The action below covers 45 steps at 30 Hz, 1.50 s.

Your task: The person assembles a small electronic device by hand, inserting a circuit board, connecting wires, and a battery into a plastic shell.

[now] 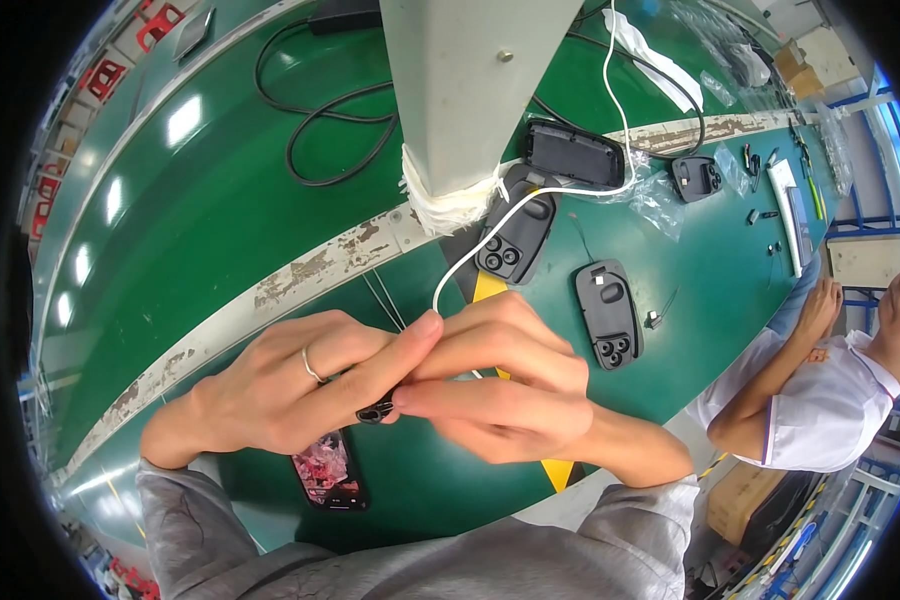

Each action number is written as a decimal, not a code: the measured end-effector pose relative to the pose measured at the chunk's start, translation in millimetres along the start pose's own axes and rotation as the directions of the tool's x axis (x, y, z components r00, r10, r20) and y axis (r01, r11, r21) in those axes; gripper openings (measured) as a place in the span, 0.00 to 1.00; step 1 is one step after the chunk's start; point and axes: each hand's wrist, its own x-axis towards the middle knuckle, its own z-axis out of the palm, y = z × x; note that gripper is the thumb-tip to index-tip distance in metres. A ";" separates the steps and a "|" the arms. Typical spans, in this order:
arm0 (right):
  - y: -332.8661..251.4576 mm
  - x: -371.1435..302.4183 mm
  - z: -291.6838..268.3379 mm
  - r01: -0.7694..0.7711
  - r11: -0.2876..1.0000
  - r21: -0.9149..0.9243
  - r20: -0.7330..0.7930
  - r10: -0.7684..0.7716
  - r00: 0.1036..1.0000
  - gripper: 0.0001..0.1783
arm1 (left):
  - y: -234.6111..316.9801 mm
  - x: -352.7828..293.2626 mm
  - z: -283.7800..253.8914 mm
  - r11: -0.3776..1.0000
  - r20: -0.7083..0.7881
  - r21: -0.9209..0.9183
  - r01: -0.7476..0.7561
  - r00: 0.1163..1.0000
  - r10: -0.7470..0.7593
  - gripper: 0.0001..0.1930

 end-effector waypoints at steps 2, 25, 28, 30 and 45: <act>-0.8 1.2 -0.4 0.003 1.000 -0.027 0.002 -0.003 1.000 0.14 | -0.4 -0.7 0.7 1.000 0.004 0.014 0.012 1.000 -0.012 0.33; -7.1 0.4 2.2 -0.018 1.000 0.011 -0.023 0.018 1.000 0.19 | -2.1 1.7 4.2 1.000 -0.007 0.004 -0.025 1.000 0.025 0.32; -8.4 0.4 1.3 -0.030 0.999 0.017 -0.020 0.031 0.999 0.19 | -2.3 1.8 5.7 0.999 -0.013 0.003 -0.033 0.999 0.033 0.32; -9.0 -0.2 1.0 -0.037 0.999 0.018 -0.026 0.037 0.999 0.19 | -2.2 2.5 5.9 0.999 -0.018 0.003 -0.037 0.999 0.037 0.32; -11.1 -2.4 0.1 -0.059 0.996 -0.061 -0.001 0.059 0.998 0.20 | -0.9 1.0 6.4 0.994 0.029 -0.071 0.078 0.997 -0.076 0.34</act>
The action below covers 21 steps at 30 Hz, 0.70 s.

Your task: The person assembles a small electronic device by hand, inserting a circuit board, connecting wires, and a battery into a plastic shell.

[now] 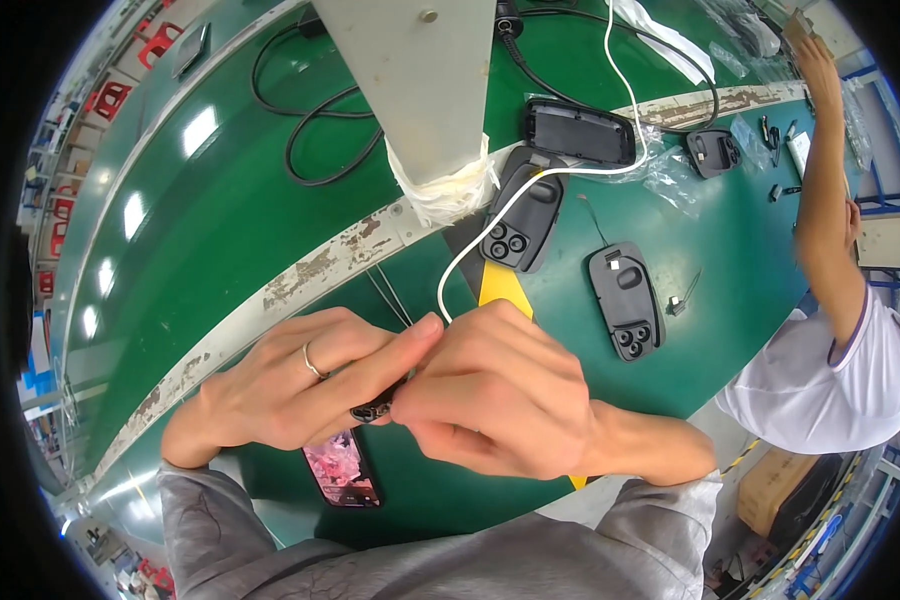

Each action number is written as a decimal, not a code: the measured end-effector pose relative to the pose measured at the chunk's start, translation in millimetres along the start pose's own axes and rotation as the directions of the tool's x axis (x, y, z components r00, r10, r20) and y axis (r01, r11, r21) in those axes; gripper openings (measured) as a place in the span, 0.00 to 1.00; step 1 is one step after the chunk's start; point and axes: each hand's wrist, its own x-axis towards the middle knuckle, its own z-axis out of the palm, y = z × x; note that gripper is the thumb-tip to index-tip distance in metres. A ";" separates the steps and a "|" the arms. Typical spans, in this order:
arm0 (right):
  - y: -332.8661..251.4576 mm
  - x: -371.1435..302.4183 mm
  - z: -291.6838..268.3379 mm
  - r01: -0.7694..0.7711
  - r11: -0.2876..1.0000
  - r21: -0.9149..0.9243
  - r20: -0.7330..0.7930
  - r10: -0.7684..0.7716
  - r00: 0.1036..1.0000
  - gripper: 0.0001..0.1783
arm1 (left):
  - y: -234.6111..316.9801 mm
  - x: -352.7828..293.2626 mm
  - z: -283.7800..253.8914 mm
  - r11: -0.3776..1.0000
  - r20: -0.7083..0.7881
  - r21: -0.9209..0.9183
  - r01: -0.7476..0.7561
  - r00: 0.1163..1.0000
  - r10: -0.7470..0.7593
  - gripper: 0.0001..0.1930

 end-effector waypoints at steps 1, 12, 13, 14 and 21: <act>-0.3 0.1 -0.9 0.017 0.999 -0.040 0.024 -0.016 1.000 0.20 | 0.3 1.0 -1.9 1.000 0.017 -0.018 -0.018 1.000 0.018 0.34; 2.5 -3.4 4.5 0.026 0.998 0.050 0.004 -0.026 1.000 0.22 | 0.6 1.5 -2.1 0.999 0.022 -0.009 -0.035 0.999 0.035 0.36; 2.1 -3.3 4.3 0.026 0.998 0.055 0.008 -0.026 1.000 0.22 | 1.4 1.6 -3.0 0.999 0.033 0.000 -0.035 0.999 0.035 0.36; 0.8 -2.1 4.1 0.021 0.998 0.056 0.009 -0.021 1.000 0.23 | 2.2 1.8 -3.8 0.999 0.044 0.009 -0.034 0.998 0.033 0.36; 0.6 -2.0 4.2 0.021 0.998 0.056 0.003 -0.021 1.000 0.22 | 2.2 1.8 -4.5 0.998 0.069 0.042 -0.039 0.997 0.037 0.35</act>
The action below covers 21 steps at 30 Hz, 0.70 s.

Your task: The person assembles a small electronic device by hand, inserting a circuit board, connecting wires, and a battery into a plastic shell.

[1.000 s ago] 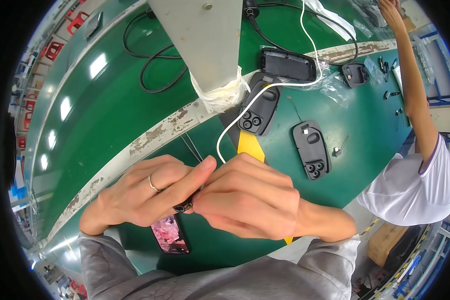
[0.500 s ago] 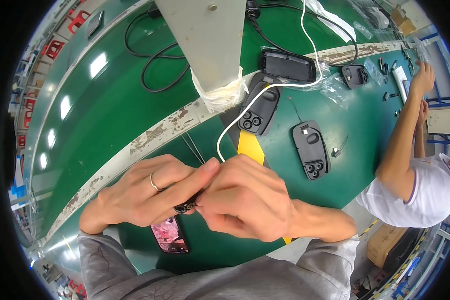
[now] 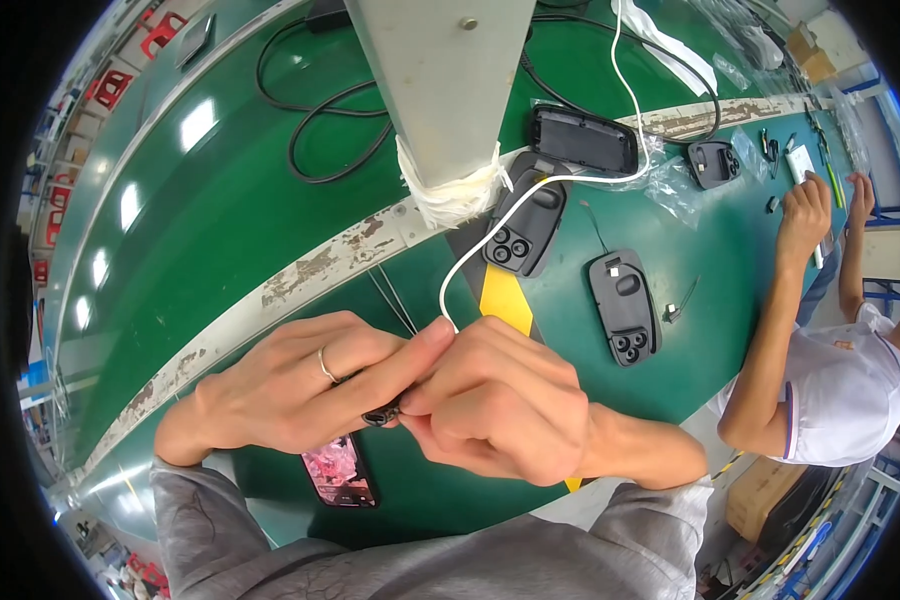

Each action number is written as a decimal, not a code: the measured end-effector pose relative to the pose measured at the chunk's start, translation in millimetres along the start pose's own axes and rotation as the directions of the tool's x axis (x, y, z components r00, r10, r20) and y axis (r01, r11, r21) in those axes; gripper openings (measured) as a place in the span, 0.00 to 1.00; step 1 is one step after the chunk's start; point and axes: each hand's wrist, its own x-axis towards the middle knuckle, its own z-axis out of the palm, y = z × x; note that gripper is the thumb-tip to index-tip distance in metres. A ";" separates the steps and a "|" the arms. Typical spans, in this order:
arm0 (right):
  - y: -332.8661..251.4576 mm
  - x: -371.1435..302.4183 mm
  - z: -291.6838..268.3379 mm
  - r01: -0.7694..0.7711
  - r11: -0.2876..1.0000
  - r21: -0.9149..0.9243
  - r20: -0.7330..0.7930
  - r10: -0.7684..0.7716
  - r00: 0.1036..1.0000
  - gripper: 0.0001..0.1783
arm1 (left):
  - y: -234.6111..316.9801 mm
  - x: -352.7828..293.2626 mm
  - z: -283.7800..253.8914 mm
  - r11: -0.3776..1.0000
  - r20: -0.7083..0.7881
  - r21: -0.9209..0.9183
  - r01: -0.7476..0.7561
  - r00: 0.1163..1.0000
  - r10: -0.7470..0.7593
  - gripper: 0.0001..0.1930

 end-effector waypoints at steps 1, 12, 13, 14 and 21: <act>-0.4 0.3 -0.8 0.000 1.000 0.006 0.007 0.000 1.000 0.23 | 0.1 0.2 0.5 1.000 -0.009 -0.009 -0.001 1.000 0.001 0.34; -3.2 -1.9 -2.0 -0.067 0.992 0.103 0.057 0.062 0.996 0.24 | 0.5 -4.9 1.8 0.999 -0.010 0.049 0.001 1.000 0.000 0.30; -3.3 -1.9 0.8 -0.080 0.989 0.123 0.004 0.080 0.997 0.24 | 0.4 -4.9 2.9 0.998 -0.011 0.068 0.001 1.000 0.000 0.30; -3.3 -1.8 2.1 -0.092 0.986 0.142 -0.048 0.100 0.994 0.24 | 0.3 -4.9 3.6 0.996 -0.012 0.087 0.000 1.000 0.001 0.30; -6.8 -2.9 -4.4 -0.143 0.976 0.166 0.063 0.135 0.989 0.26 | 3.7 -6.1 1.8 0.995 0.002 0.094 0.012 1.000 -0.012 0.30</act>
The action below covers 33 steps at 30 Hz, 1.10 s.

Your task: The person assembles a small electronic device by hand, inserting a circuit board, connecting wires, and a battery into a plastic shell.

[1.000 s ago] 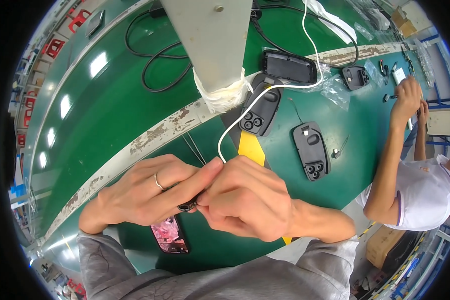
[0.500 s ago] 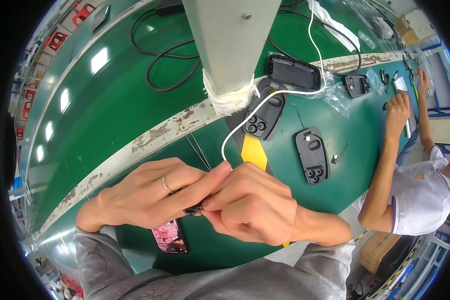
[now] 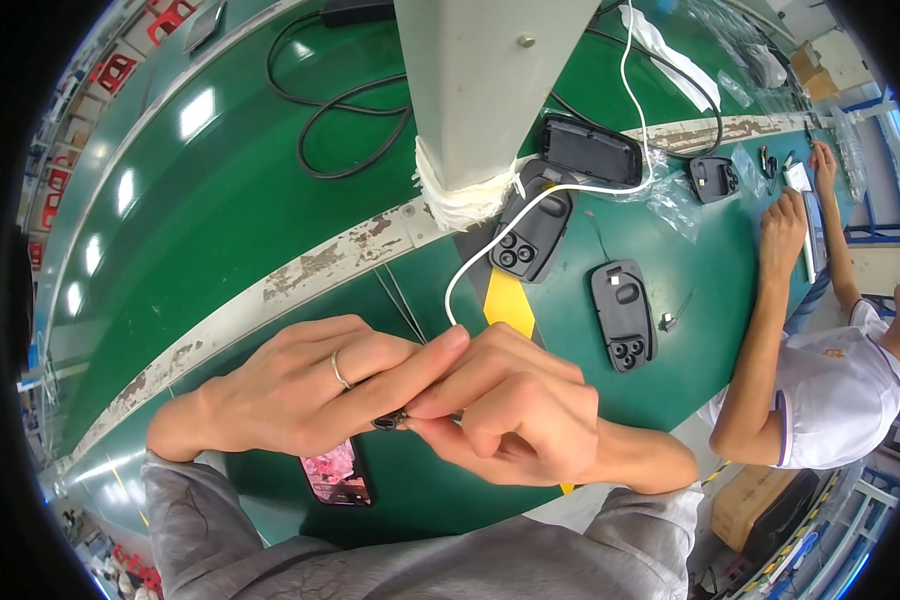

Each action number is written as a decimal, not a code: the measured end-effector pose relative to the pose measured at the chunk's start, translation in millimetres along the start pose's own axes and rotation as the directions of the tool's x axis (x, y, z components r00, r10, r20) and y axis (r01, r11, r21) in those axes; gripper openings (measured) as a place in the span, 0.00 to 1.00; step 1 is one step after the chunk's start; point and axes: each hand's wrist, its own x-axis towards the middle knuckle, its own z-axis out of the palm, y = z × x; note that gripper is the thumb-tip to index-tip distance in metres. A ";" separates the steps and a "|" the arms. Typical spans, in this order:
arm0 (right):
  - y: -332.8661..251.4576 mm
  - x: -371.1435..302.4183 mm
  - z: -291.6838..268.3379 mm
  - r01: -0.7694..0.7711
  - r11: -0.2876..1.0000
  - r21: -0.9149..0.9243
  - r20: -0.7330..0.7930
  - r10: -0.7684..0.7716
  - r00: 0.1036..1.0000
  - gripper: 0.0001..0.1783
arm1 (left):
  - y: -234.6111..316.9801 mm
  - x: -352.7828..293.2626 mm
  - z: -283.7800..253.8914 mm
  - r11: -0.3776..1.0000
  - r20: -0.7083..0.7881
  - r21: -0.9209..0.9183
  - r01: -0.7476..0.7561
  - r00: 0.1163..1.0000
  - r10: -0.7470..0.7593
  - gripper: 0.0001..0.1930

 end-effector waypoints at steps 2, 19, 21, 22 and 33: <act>-0.2 0.7 0.7 0.017 1.000 -0.005 0.004 -0.017 1.000 0.26 | 0.3 -0.1 0.0 1.000 -0.006 -0.013 -0.001 1.000 0.001 0.29; 3.2 2.4 1.5 0.074 0.997 -0.006 -0.069 -0.074 0.995 0.26 | -6.2 5.2 10.1 0.984 -0.106 -0.168 -0.056 0.994 0.038 0.30; 3.8 3.3 3.3 0.096 0.995 -0.006 -0.122 -0.096 0.988 0.25 | -5.7 5.2 8.1 0.986 -0.093 -0.159 -0.047 0.995 0.033 0.30; 3.4 3.3 3.5 0.087 0.996 -0.012 -0.120 -0.088 0.989 0.25 | -5.3 4.9 6.6 0.988 -0.076 -0.152 -0.039 0.997 0.028 0.31; 4.0 1.0 -0.8 0.036 0.998 -0.055 -0.022 -0.037 0.999 0.25 | -4.8 5.7 5.1 0.989 -0.086 -0.148 0.020 0.996 -0.033 0.31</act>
